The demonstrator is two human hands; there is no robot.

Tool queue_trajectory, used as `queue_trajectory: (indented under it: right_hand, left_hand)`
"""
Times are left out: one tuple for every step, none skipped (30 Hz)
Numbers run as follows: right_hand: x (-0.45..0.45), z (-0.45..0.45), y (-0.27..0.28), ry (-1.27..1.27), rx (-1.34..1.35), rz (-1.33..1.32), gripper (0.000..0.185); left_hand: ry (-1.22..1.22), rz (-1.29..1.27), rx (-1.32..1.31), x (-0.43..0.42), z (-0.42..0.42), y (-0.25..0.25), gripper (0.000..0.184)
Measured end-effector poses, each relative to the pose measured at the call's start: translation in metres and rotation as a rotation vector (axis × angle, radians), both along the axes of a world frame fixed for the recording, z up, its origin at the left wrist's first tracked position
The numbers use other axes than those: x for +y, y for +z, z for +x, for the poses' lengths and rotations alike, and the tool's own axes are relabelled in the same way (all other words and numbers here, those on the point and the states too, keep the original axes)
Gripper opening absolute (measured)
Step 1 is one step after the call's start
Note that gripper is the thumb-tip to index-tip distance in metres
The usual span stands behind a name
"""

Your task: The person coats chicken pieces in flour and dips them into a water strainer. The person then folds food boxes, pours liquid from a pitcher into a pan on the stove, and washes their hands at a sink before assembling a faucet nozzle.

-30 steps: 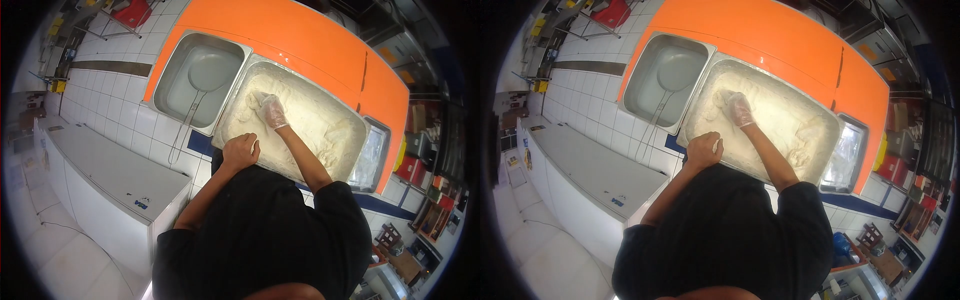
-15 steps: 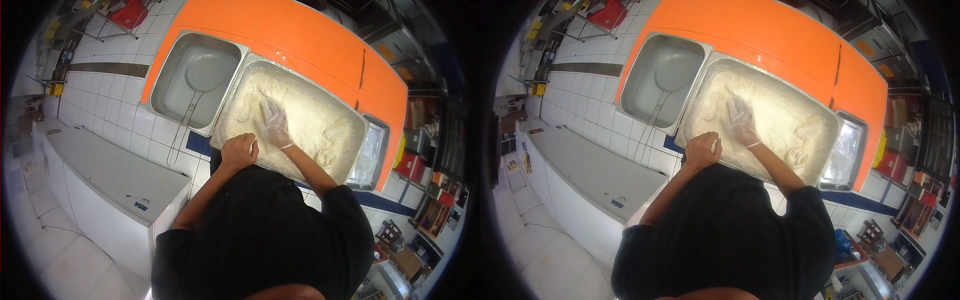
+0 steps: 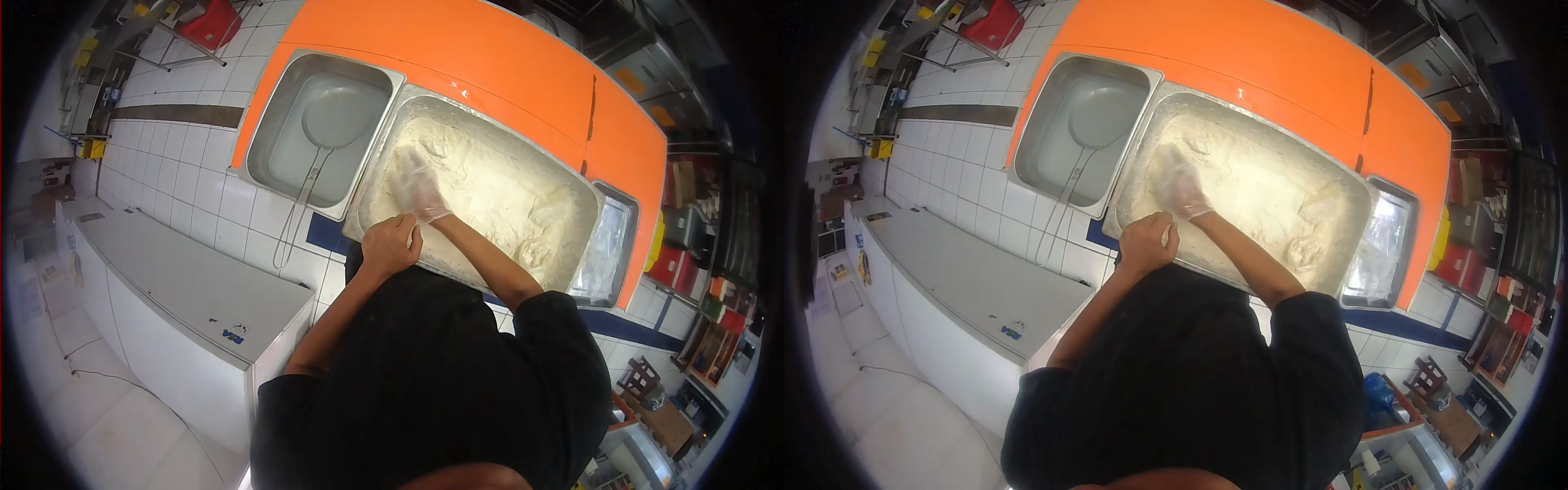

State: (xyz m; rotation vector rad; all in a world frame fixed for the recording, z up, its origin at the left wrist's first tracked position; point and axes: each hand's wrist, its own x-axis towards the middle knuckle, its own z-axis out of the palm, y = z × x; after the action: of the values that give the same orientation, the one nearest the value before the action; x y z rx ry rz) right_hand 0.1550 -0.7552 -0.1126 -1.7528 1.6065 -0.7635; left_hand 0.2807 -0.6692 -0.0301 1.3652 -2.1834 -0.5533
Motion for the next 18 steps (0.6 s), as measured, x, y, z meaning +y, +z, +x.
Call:
queue_trajectory:
  right_hand:
    - [0.004,0.012,-0.008,0.04,0.234,-0.139,0.055]
    - [0.007,0.011,-0.016,0.124,0.422,-0.247,0.059]
    - [0.011,0.01,-0.025,0.191,0.607,-0.374,0.064]
    - [0.009,0.01,-0.034,0.257,0.651,-0.314,0.066]
    - [0.005,0.009,-0.043,0.32,0.695,-0.248,0.069]
    - [0.007,0.005,-0.047,0.381,0.74,-0.178,0.072]
    - [0.009,0.002,-0.049,0.33,0.657,-0.242,0.067]
    - [0.007,0.002,-0.051,0.275,0.573,-0.314,0.063]
    - [0.009,0.002,-0.05,0.219,0.484,-0.383,0.059]
    - [0.005,0.0,-0.031,0.168,0.293,-0.247,0.053]
    - [-0.002,-0.005,-0.011,0.123,0.103,-0.121,0.048]
    - [-0.001,-0.006,0.002,0.082,-0.094,0.018,0.042]
    - [-0.003,-0.003,-0.014,0.083,0.028,-0.022,0.04]
    - [-0.001,-0.014,-0.035,0.047,0.17,-0.046,0.038]
    - [-0.001,-0.023,-0.048,0.029,0.31,-0.078,0.036]
    - [0.003,-0.032,-0.034,-0.037,0.32,-0.116,0.034]
    - [0.008,-0.038,-0.018,-0.102,0.327,-0.157,0.033]
    - [0.012,-0.043,0.002,-0.164,0.336,-0.198,0.032]
  left_hand:
    - [0.003,-0.009,0.015,0.0,0.0,-0.001,0.01]
    - [0.005,-0.009,0.008,0.0,0.0,0.0,0.01]
    - [0.007,-0.013,0.001,-0.002,0.0,0.002,0.011]
    - [0.008,-0.01,-0.006,0.0,-0.001,0.002,0.011]
    - [0.01,0.0,-0.025,0.001,0.0,0.002,0.011]
    - [0.009,0.01,-0.039,0.002,0.0,0.002,0.012]
    - [0.005,0.011,-0.054,0.001,-0.002,0.003,0.012]
    - [-0.003,0.002,-0.045,-0.001,-0.004,0.003,0.012]
    - [-0.012,-0.004,-0.041,0.001,-0.004,0.004,0.012]
    - [-0.02,-0.015,-0.037,0.0,-0.003,0.005,0.012]
    - [-0.017,-0.03,-0.027,-0.006,-0.003,0.003,0.012]
    - [-0.013,-0.03,-0.019,-0.004,-0.001,-0.001,0.012]
    - [-0.012,-0.023,-0.01,-0.001,-0.001,-0.002,0.012]
    - [-0.019,0.001,-0.011,0.004,-0.007,-0.004,0.011]
    - [-0.01,0.012,-0.018,0.003,-0.007,-0.003,0.011]
    - [0.0,0.022,-0.03,0.002,-0.005,-0.002,0.01]
    - [-0.018,0.031,-0.028,0.001,-0.005,-0.002,0.013]
    - [-0.027,0.042,-0.029,0.0,-0.005,-0.001,0.014]
